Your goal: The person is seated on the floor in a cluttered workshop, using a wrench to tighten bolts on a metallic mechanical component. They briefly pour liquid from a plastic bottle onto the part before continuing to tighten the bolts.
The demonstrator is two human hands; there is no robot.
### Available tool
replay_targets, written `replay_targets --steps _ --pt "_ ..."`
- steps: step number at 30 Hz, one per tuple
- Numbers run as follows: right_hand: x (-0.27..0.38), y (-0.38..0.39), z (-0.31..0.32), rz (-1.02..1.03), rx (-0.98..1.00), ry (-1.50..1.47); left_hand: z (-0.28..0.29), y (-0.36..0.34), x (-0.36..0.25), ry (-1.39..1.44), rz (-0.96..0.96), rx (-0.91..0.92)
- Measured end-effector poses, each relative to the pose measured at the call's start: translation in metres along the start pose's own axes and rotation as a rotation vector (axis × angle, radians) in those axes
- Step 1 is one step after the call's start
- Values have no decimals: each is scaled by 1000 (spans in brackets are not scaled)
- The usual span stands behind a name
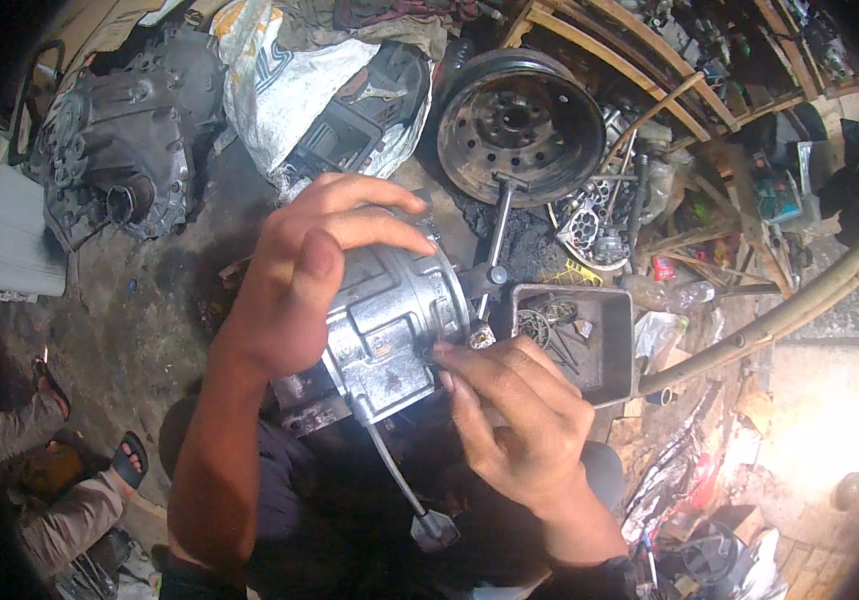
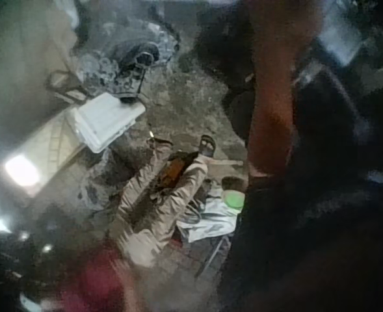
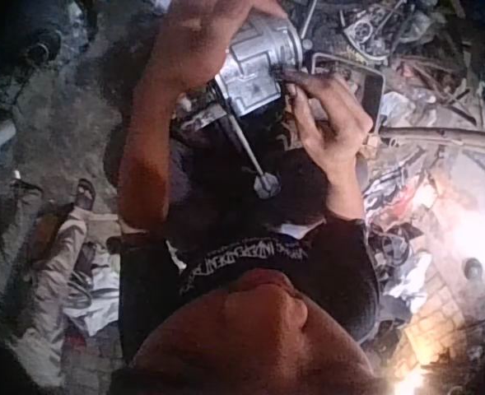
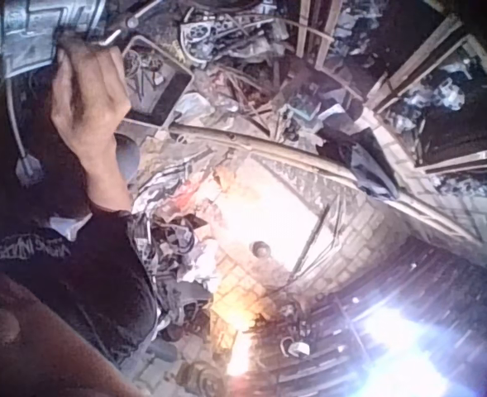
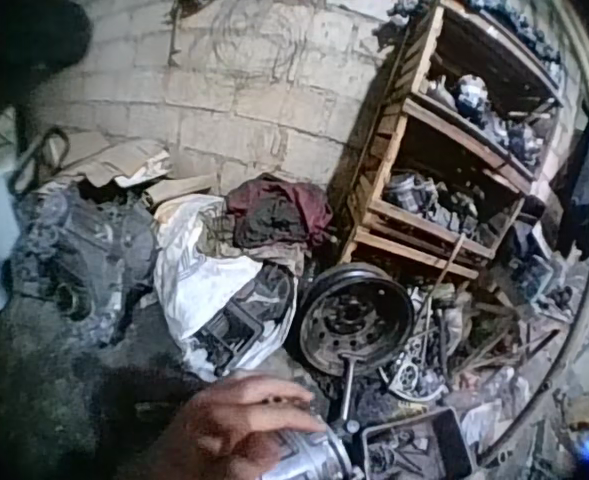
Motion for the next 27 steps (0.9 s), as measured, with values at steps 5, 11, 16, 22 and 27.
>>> replay_targets --steps 5,11,16,22,27 --pt "4 0 -1 -49 69 44 0 2 7 87 31 180" --pt "13 -5 -8 -91 77 90 -1 2 7 74 32 185" --pt "12 -9 -11 -62 61 158 -2 3 7 71 66 169" --pt "13 -9 -6 -58 128 148 -3 4 5 132 90 172" --pt "16 -6 -8 -112 119 120 0 2 2 127 146 183"
Point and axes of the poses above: each hand's wrist, its own y-axis away from the middle knuckle, its own z-axis out of the back of the hand, x = y × z, the point moved 2 cm from there along -y, towards the middle knuckle, and after that the axes turned 4 degrees about z, right-handed, at the moved point
